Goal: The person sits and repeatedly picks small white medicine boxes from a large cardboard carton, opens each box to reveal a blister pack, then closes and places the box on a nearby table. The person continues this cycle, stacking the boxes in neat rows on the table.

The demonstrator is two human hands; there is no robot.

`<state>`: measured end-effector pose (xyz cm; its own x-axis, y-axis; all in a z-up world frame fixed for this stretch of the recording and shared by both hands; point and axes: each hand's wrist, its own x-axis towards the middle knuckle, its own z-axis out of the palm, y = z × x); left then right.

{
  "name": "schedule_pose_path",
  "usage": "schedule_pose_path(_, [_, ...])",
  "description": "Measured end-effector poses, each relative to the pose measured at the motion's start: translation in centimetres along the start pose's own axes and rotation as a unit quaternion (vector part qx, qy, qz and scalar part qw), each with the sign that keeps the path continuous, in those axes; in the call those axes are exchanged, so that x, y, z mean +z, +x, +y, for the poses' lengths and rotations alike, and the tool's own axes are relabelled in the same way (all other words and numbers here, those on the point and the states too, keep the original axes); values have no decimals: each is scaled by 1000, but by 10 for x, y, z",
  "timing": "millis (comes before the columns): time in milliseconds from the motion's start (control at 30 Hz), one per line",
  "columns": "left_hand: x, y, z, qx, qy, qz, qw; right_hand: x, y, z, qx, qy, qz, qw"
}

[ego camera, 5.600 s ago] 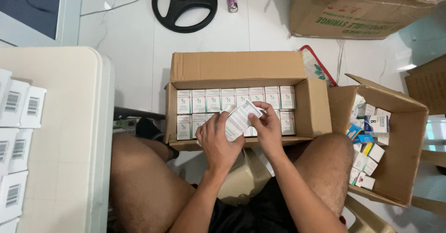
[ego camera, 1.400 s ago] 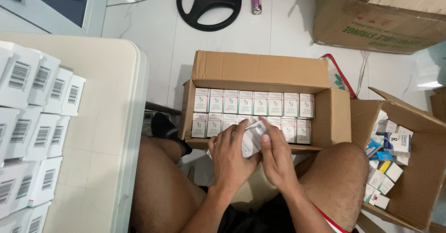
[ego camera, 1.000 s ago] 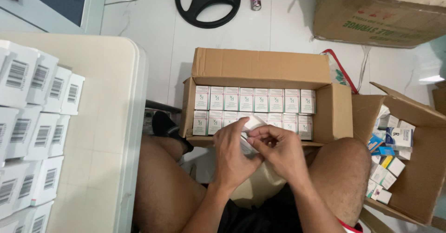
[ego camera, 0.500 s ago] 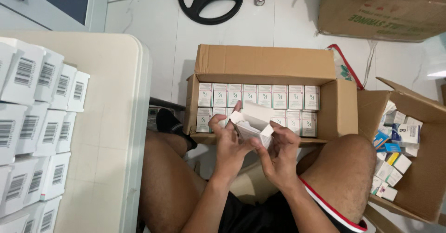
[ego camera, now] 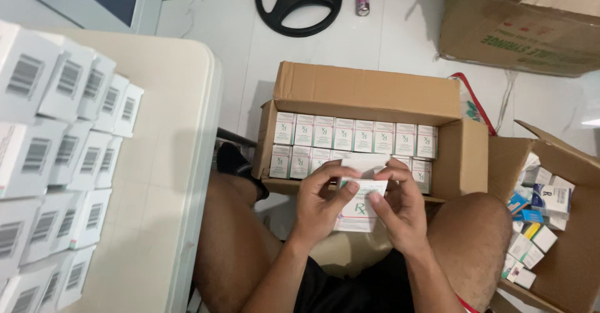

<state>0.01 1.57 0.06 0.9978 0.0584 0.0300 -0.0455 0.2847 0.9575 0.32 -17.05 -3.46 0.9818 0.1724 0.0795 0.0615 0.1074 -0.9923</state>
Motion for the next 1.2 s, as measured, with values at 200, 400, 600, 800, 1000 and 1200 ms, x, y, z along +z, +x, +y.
schedule_pose_path(200, [3, -2, -13, 67, -37, 43, 996, 21, 20, -14, -44, 7, 35, 998])
schedule_pose_path(400, [-2, -1, -16, 62, -186, 135, 971, 39, 49, -45, 21, -61, -31, 997])
schedule_pose_path(600, [-9, 0, -8, 89, -119, 174, 974, 59, 59, -57, 84, -39, 11, 996])
schedule_pose_path(800, [-13, -3, 2, 126, -88, 213, 965, 73, 54, -65, 12, -29, -28, 999])
schedule_pose_path(1000, [-17, -8, 12, 130, -109, 204, 964, 79, 51, -77, 17, -58, -38, 997])
schedule_pose_path(1200, [-22, -13, 16, 147, -97, 205, 963, 85, 50, -81, 4, -80, -50, 996])
